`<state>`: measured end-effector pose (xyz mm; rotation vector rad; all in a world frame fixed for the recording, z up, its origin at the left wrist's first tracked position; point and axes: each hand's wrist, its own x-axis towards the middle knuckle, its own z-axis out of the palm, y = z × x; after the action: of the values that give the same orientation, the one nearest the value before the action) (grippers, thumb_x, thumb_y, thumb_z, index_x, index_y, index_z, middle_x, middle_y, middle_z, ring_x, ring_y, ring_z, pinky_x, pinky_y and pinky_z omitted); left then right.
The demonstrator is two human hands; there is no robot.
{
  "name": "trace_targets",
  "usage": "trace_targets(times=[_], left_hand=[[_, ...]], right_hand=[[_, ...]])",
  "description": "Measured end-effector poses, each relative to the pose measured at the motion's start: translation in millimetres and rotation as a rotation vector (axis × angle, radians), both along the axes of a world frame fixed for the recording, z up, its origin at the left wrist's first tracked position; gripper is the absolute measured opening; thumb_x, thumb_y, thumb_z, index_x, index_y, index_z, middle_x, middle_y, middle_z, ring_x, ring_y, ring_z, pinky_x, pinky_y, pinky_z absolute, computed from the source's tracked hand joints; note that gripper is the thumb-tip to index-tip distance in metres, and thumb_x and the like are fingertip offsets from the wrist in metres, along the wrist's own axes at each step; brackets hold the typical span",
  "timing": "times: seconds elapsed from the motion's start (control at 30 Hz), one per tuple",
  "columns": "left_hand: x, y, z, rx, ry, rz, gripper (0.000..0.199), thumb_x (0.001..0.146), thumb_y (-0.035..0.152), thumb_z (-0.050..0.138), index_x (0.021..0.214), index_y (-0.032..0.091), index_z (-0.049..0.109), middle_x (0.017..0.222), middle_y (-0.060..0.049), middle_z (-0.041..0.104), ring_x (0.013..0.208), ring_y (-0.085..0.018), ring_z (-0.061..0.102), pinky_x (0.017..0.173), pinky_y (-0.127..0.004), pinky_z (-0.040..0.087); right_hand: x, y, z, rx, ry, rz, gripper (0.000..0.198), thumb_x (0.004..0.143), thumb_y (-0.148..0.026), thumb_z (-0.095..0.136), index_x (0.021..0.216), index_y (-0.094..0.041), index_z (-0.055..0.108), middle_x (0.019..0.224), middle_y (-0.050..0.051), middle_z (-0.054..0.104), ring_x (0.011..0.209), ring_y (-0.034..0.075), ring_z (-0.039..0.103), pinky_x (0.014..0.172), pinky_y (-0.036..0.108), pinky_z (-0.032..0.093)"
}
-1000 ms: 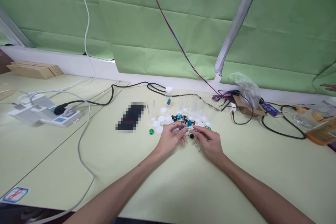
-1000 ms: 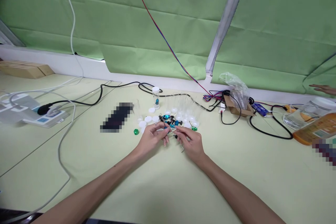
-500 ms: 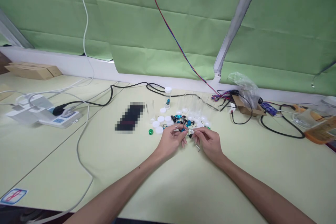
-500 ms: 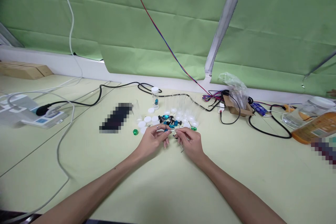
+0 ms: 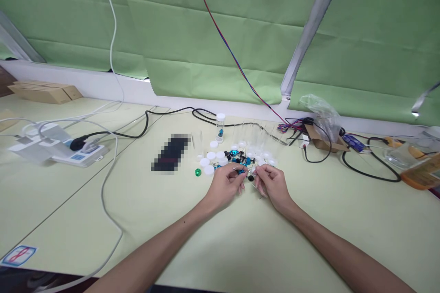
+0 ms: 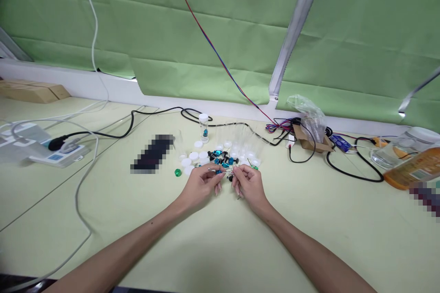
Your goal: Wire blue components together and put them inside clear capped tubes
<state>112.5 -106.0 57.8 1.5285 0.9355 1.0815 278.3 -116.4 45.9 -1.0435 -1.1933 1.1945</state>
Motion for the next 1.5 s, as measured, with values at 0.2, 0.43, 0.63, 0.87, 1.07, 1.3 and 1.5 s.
trace_targets(times=[0.2,0.43,0.63,0.87,1.07,1.3,1.5], left_hand=[[0.7,0.0,3.6,-0.046,-0.038,-0.005,0.022,0.083,0.037,0.062,0.088,0.016,0.065,0.059,0.000,0.059,0.049,-0.014,0.058,0.049,-0.025,0.046],[0.0,-0.1,10.5,-0.090,-0.112,-0.045,0.023,0.082,0.039,0.065,0.087,0.016,0.063,0.056,0.001,0.060,0.047,-0.013,0.056,0.050,-0.025,0.047],[0.1,0.6,14.6,-0.155,-0.139,-0.065,0.026,0.079,0.040,0.067,0.085,0.015,0.063,0.053,0.001,0.060,0.045,-0.013,0.056,0.049,-0.025,0.048],[-0.3,0.6,11.8,-0.135,-0.144,-0.102,0.026,0.080,0.041,0.067,0.086,0.016,0.063,0.055,0.001,0.059,0.048,-0.014,0.058,0.049,-0.026,0.049],[-0.7,0.2,8.6,-0.098,-0.115,-0.103,0.027,0.081,0.041,0.065,0.090,0.016,0.065,0.059,0.000,0.060,0.049,-0.014,0.058,0.051,-0.027,0.050],[-1.9,1.8,6.8,-0.065,-0.107,-0.076,0.024,0.083,0.039,0.064,0.090,0.016,0.064,0.061,0.000,0.060,0.050,-0.013,0.056,0.051,-0.026,0.048],[-3.9,3.3,6.2,-0.033,-0.068,-0.052,0.022,0.083,0.038,0.063,0.088,0.016,0.066,0.072,-0.003,0.063,0.052,-0.013,0.057,0.051,-0.026,0.047]], right_hand=[[-0.6,0.8,-0.5,0.068,-0.027,-0.023,0.038,0.085,-0.052,0.062,0.073,-0.016,0.060,0.055,0.000,0.061,0.036,0.008,0.048,0.033,0.019,0.037],[6.8,0.9,-1.6,0.296,-0.247,-0.084,0.024,0.090,-0.039,0.057,0.103,-0.019,0.063,0.076,0.003,0.066,0.047,0.010,0.056,0.044,0.024,0.048],[18.4,5.3,-3.6,0.649,-0.591,-0.117,0.023,0.092,-0.026,0.054,0.113,-0.022,0.065,0.085,0.005,0.070,0.066,0.016,0.065,0.062,0.029,0.055],[23.2,9.7,-3.5,0.755,-0.644,-0.114,0.020,0.094,-0.023,0.052,0.101,-0.023,0.069,0.076,0.004,0.070,0.063,0.016,0.064,0.062,0.030,0.054],[20.5,6.4,-2.3,0.683,-0.645,-0.122,0.021,0.094,-0.027,0.051,0.086,-0.022,0.070,0.061,0.001,0.064,0.055,0.015,0.060,0.057,0.029,0.050],[7.9,-3.3,2.0,0.379,-0.430,-0.043,0.028,0.093,-0.035,0.054,0.071,-0.020,0.063,0.056,-0.001,0.060,0.037,0.010,0.051,0.042,0.024,0.042],[-1.4,-5.6,3.2,-0.009,-0.055,0.098,0.036,0.086,-0.050,0.060,0.072,-0.016,0.060,0.046,-0.004,0.054,0.025,0.006,0.038,0.026,0.019,0.021]])
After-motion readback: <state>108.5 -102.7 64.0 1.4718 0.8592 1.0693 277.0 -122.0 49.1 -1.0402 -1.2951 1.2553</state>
